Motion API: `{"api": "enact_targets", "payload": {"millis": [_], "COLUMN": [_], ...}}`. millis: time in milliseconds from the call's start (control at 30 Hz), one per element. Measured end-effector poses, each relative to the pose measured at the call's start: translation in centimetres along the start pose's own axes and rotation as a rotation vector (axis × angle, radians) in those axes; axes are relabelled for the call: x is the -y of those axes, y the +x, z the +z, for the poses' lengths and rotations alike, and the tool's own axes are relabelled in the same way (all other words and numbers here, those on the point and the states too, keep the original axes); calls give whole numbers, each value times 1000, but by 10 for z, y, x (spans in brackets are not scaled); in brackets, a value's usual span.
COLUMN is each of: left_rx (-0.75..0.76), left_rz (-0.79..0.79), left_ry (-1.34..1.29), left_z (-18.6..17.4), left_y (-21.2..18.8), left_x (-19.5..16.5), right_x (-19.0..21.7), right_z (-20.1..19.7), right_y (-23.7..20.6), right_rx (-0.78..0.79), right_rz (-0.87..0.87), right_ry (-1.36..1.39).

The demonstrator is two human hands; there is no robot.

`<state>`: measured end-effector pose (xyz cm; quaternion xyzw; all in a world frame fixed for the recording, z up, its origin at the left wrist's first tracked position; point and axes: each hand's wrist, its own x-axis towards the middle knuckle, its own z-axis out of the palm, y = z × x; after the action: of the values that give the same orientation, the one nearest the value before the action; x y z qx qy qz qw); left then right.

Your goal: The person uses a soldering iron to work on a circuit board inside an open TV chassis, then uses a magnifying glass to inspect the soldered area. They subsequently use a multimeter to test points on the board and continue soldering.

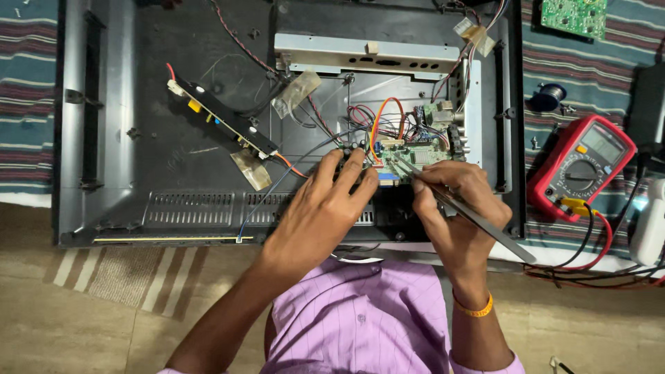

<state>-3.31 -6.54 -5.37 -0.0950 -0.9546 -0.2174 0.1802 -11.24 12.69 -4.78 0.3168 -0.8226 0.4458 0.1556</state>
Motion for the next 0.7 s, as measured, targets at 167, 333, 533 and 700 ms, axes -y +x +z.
{"api": "enact_targets", "payload": {"millis": [167,333,533,700], "left_rx": [36,47,54,68], "left_rz": [-5,-12,-14,-8], "left_ry": [-12,-39,-55,-75], "left_z": [-1,-2,-4,-6], "left_y": [-1,-1,0,0], "left_x": [1,2,1,1], "right_x": [-1,-1,0,3], "right_z": [1,2,0,1], "right_y": [0,0,1,3], "right_rx": [20,25,46,68], "right_rz": [49,36,4,-23], "right_ry": [32,14,9,-10]}}
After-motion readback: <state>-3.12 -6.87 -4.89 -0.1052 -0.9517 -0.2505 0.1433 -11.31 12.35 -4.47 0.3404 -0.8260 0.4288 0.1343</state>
